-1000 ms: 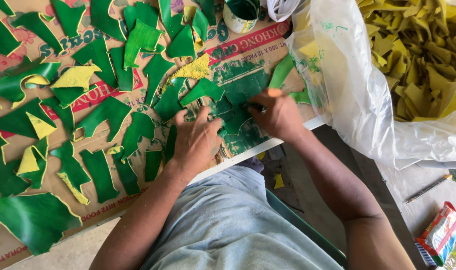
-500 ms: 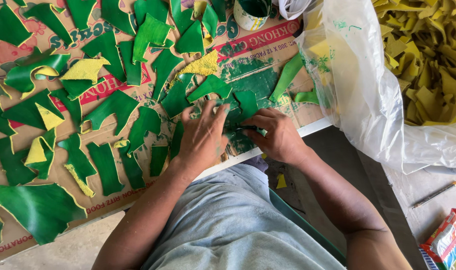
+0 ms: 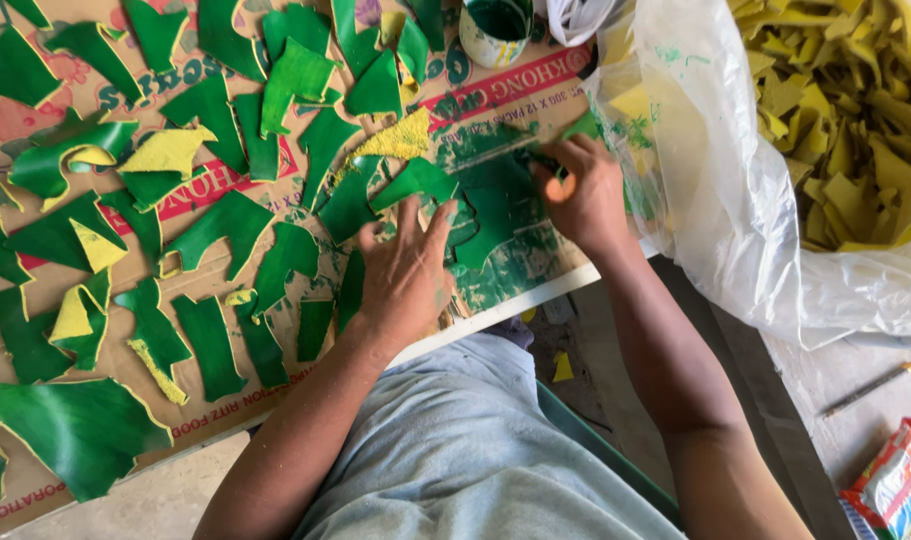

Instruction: The person repeatedly picks up small green-painted craft pieces from a cardboard surface, wipes them with a cloth, and places them back down. The person also occasionally picks up a paint can and wipes it with the cloth.

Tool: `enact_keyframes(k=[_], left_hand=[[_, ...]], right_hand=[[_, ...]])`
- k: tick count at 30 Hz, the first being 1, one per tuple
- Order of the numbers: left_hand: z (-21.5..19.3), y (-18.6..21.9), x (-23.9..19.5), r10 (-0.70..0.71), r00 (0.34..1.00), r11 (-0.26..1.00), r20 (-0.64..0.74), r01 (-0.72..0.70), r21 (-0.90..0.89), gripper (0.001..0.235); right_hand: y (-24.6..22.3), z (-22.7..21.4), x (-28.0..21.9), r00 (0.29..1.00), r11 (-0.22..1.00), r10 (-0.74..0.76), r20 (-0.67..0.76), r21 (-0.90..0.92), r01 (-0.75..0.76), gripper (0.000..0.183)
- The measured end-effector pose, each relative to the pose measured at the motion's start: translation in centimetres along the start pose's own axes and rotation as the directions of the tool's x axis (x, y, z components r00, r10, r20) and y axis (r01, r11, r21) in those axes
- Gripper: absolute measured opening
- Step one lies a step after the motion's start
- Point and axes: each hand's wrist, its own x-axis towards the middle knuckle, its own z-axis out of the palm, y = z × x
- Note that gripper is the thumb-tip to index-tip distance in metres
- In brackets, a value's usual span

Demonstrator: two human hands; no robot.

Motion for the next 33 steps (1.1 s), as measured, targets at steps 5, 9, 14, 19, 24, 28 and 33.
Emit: enact_keyframes(k=[5,9,14,19,24,28,33], left_hand=[[0.2,-0.2,0.1,-0.071,0.993,0.997,0.091,0.07,0.014,0.08],[-0.1,-0.2,0.2,-0.002,1.0,1.0,-0.017,0.002,0.021,0.08],[-1.1,0.3,-0.7,-0.047,0.992,0.997,0.116,0.053,-0.047,0.07],[0.0,1.4,-0.9,0.062,0.998,0.998,-0.027,-0.063,-0.009,0.051],[0.6,2.2,1.3,0.062,0.993,0.995,0.095,-0.07,0.076,0.04],[0.5,2.5,1.5,0.034,0.989,0.997,0.141,-0.044,0.067,0.041],[-0.6,2.9,1.4,0.044,0.995,0.999,0.093,-0.046,0.014,0.044]], right_hand=[[-2.4,1.0,-2.5,0.974,0.986,-0.15,0.169,0.104,0.134,0.018],[-1.8,2.5,-0.1,0.974,0.984,-0.172,0.15,-0.019,0.176,0.016],[2.6,-0.8,1.4,0.999,0.988,0.049,0.02,0.146,-0.052,0.017],[3.0,-3.4,-2.3,0.994,0.981,0.11,0.011,0.159,-0.11,0.018],[1.8,-4.4,-3.7,0.989,0.941,0.143,0.031,0.305,-0.146,0.017],[1.7,-3.9,-4.0,0.987,0.93,0.154,0.04,0.331,-0.158,0.017],[2.0,-3.2,-4.4,0.981,0.916,0.193,0.039,0.352,-0.194,0.018]])
